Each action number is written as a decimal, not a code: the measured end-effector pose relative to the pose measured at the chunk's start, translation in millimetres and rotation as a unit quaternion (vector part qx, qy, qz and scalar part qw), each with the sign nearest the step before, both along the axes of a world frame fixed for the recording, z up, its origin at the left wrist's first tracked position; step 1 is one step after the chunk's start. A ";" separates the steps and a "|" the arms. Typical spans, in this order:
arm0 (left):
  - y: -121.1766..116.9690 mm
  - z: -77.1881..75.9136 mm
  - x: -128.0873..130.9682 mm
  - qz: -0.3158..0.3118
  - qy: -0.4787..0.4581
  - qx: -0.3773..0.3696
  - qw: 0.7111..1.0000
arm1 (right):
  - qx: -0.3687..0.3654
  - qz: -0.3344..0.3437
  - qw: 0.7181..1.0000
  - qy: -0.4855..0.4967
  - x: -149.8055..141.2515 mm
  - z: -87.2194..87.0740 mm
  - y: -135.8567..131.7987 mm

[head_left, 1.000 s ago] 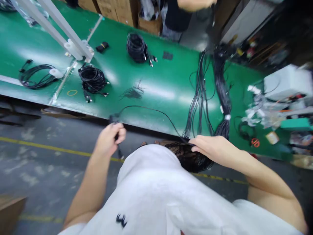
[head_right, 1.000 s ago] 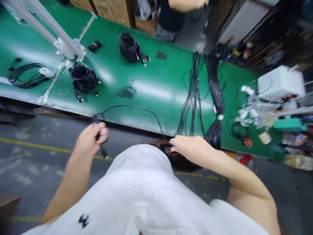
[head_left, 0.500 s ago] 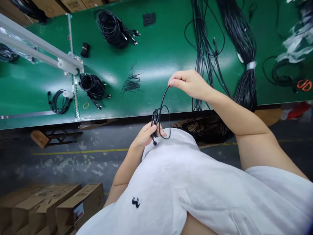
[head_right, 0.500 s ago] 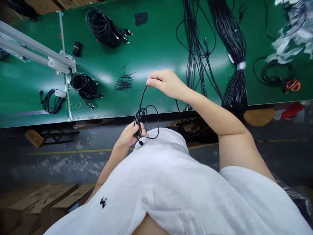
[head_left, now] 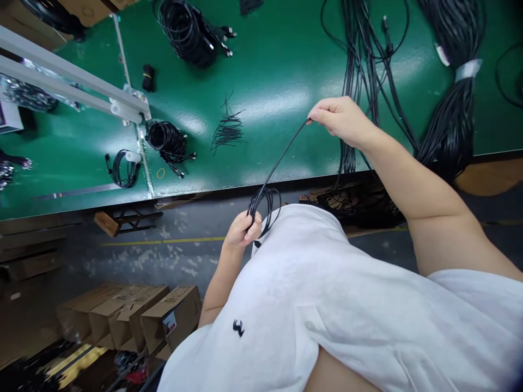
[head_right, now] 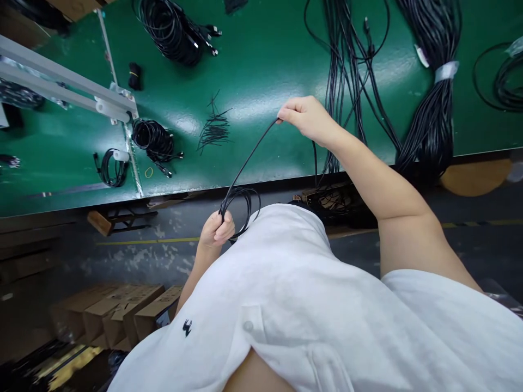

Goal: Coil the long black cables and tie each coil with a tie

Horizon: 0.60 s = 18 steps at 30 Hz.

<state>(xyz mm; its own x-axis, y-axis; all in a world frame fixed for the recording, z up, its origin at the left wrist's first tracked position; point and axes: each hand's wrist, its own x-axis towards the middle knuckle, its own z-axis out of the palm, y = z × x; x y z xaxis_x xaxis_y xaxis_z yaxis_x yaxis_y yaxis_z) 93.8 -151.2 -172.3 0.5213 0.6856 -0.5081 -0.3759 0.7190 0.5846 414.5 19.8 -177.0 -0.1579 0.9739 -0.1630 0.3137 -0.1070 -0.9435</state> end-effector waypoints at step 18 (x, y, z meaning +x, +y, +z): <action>38.1 15.4 -12.4 0.157 0.186 0.049 0.969 | 0.215 0.440 0.869 -0.073 -23.4 18.4 -135.7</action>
